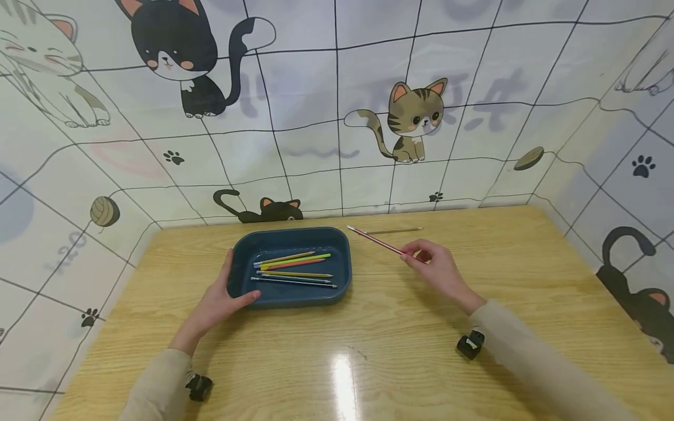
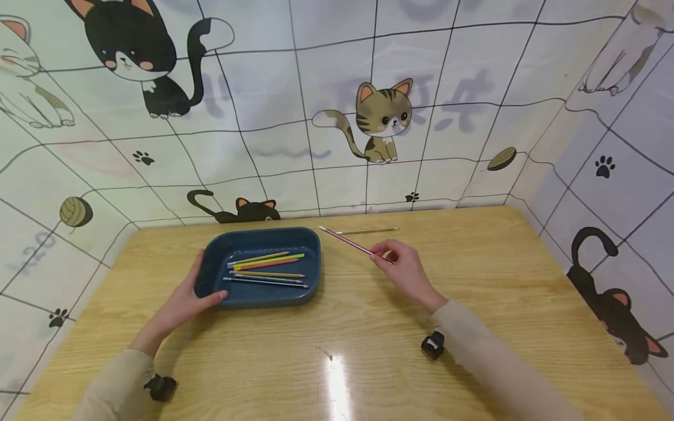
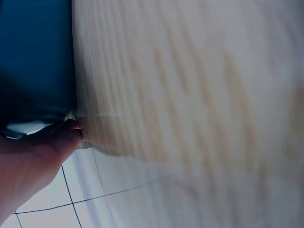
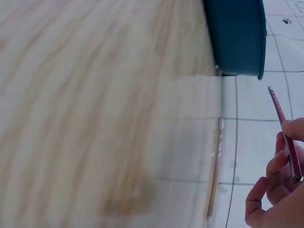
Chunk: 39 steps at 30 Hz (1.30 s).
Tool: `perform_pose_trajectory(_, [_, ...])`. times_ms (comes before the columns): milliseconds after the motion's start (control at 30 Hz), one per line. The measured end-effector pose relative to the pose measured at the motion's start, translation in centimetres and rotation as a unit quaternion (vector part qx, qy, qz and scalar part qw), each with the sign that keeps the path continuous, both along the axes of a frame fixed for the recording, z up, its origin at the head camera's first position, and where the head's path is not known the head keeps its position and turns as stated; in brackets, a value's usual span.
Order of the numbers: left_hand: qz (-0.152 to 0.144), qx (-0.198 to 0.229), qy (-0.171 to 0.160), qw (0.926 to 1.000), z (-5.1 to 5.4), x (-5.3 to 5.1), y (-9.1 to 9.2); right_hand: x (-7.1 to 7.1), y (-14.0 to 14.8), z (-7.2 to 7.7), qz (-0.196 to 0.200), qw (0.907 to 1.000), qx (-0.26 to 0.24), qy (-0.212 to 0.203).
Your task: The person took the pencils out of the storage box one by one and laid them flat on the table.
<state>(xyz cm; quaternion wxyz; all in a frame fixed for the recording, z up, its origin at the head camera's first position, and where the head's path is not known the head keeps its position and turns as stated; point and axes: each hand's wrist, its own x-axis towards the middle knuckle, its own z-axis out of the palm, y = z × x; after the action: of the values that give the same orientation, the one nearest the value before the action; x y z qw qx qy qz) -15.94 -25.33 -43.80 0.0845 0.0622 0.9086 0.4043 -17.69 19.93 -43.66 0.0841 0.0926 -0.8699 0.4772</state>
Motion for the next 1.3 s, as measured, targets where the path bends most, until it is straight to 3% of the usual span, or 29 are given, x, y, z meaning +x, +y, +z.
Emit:
perform_pose_trajectory(367, [0.001, 0.003, -0.003, 1.0000, 0.1, 0.1, 0.0, -0.9, 1.7, -1.4, -0.003, 0.9991, 0.037, -0.022])
perform_pose_trajectory(900, [0.004, -0.001, -0.001, 1.0000, 0.2, 0.1, 0.1, -2.2, 2.4, -1.4, 0.014, 0.9952, 0.068, -0.070])
perform_pose_trajectory(1300, [0.003, 0.001, -0.001, 1.0000, 0.0, 0.0, 0.0, -2.7, 2.6, -1.4, 0.015, 0.9942, 0.073, -0.078])
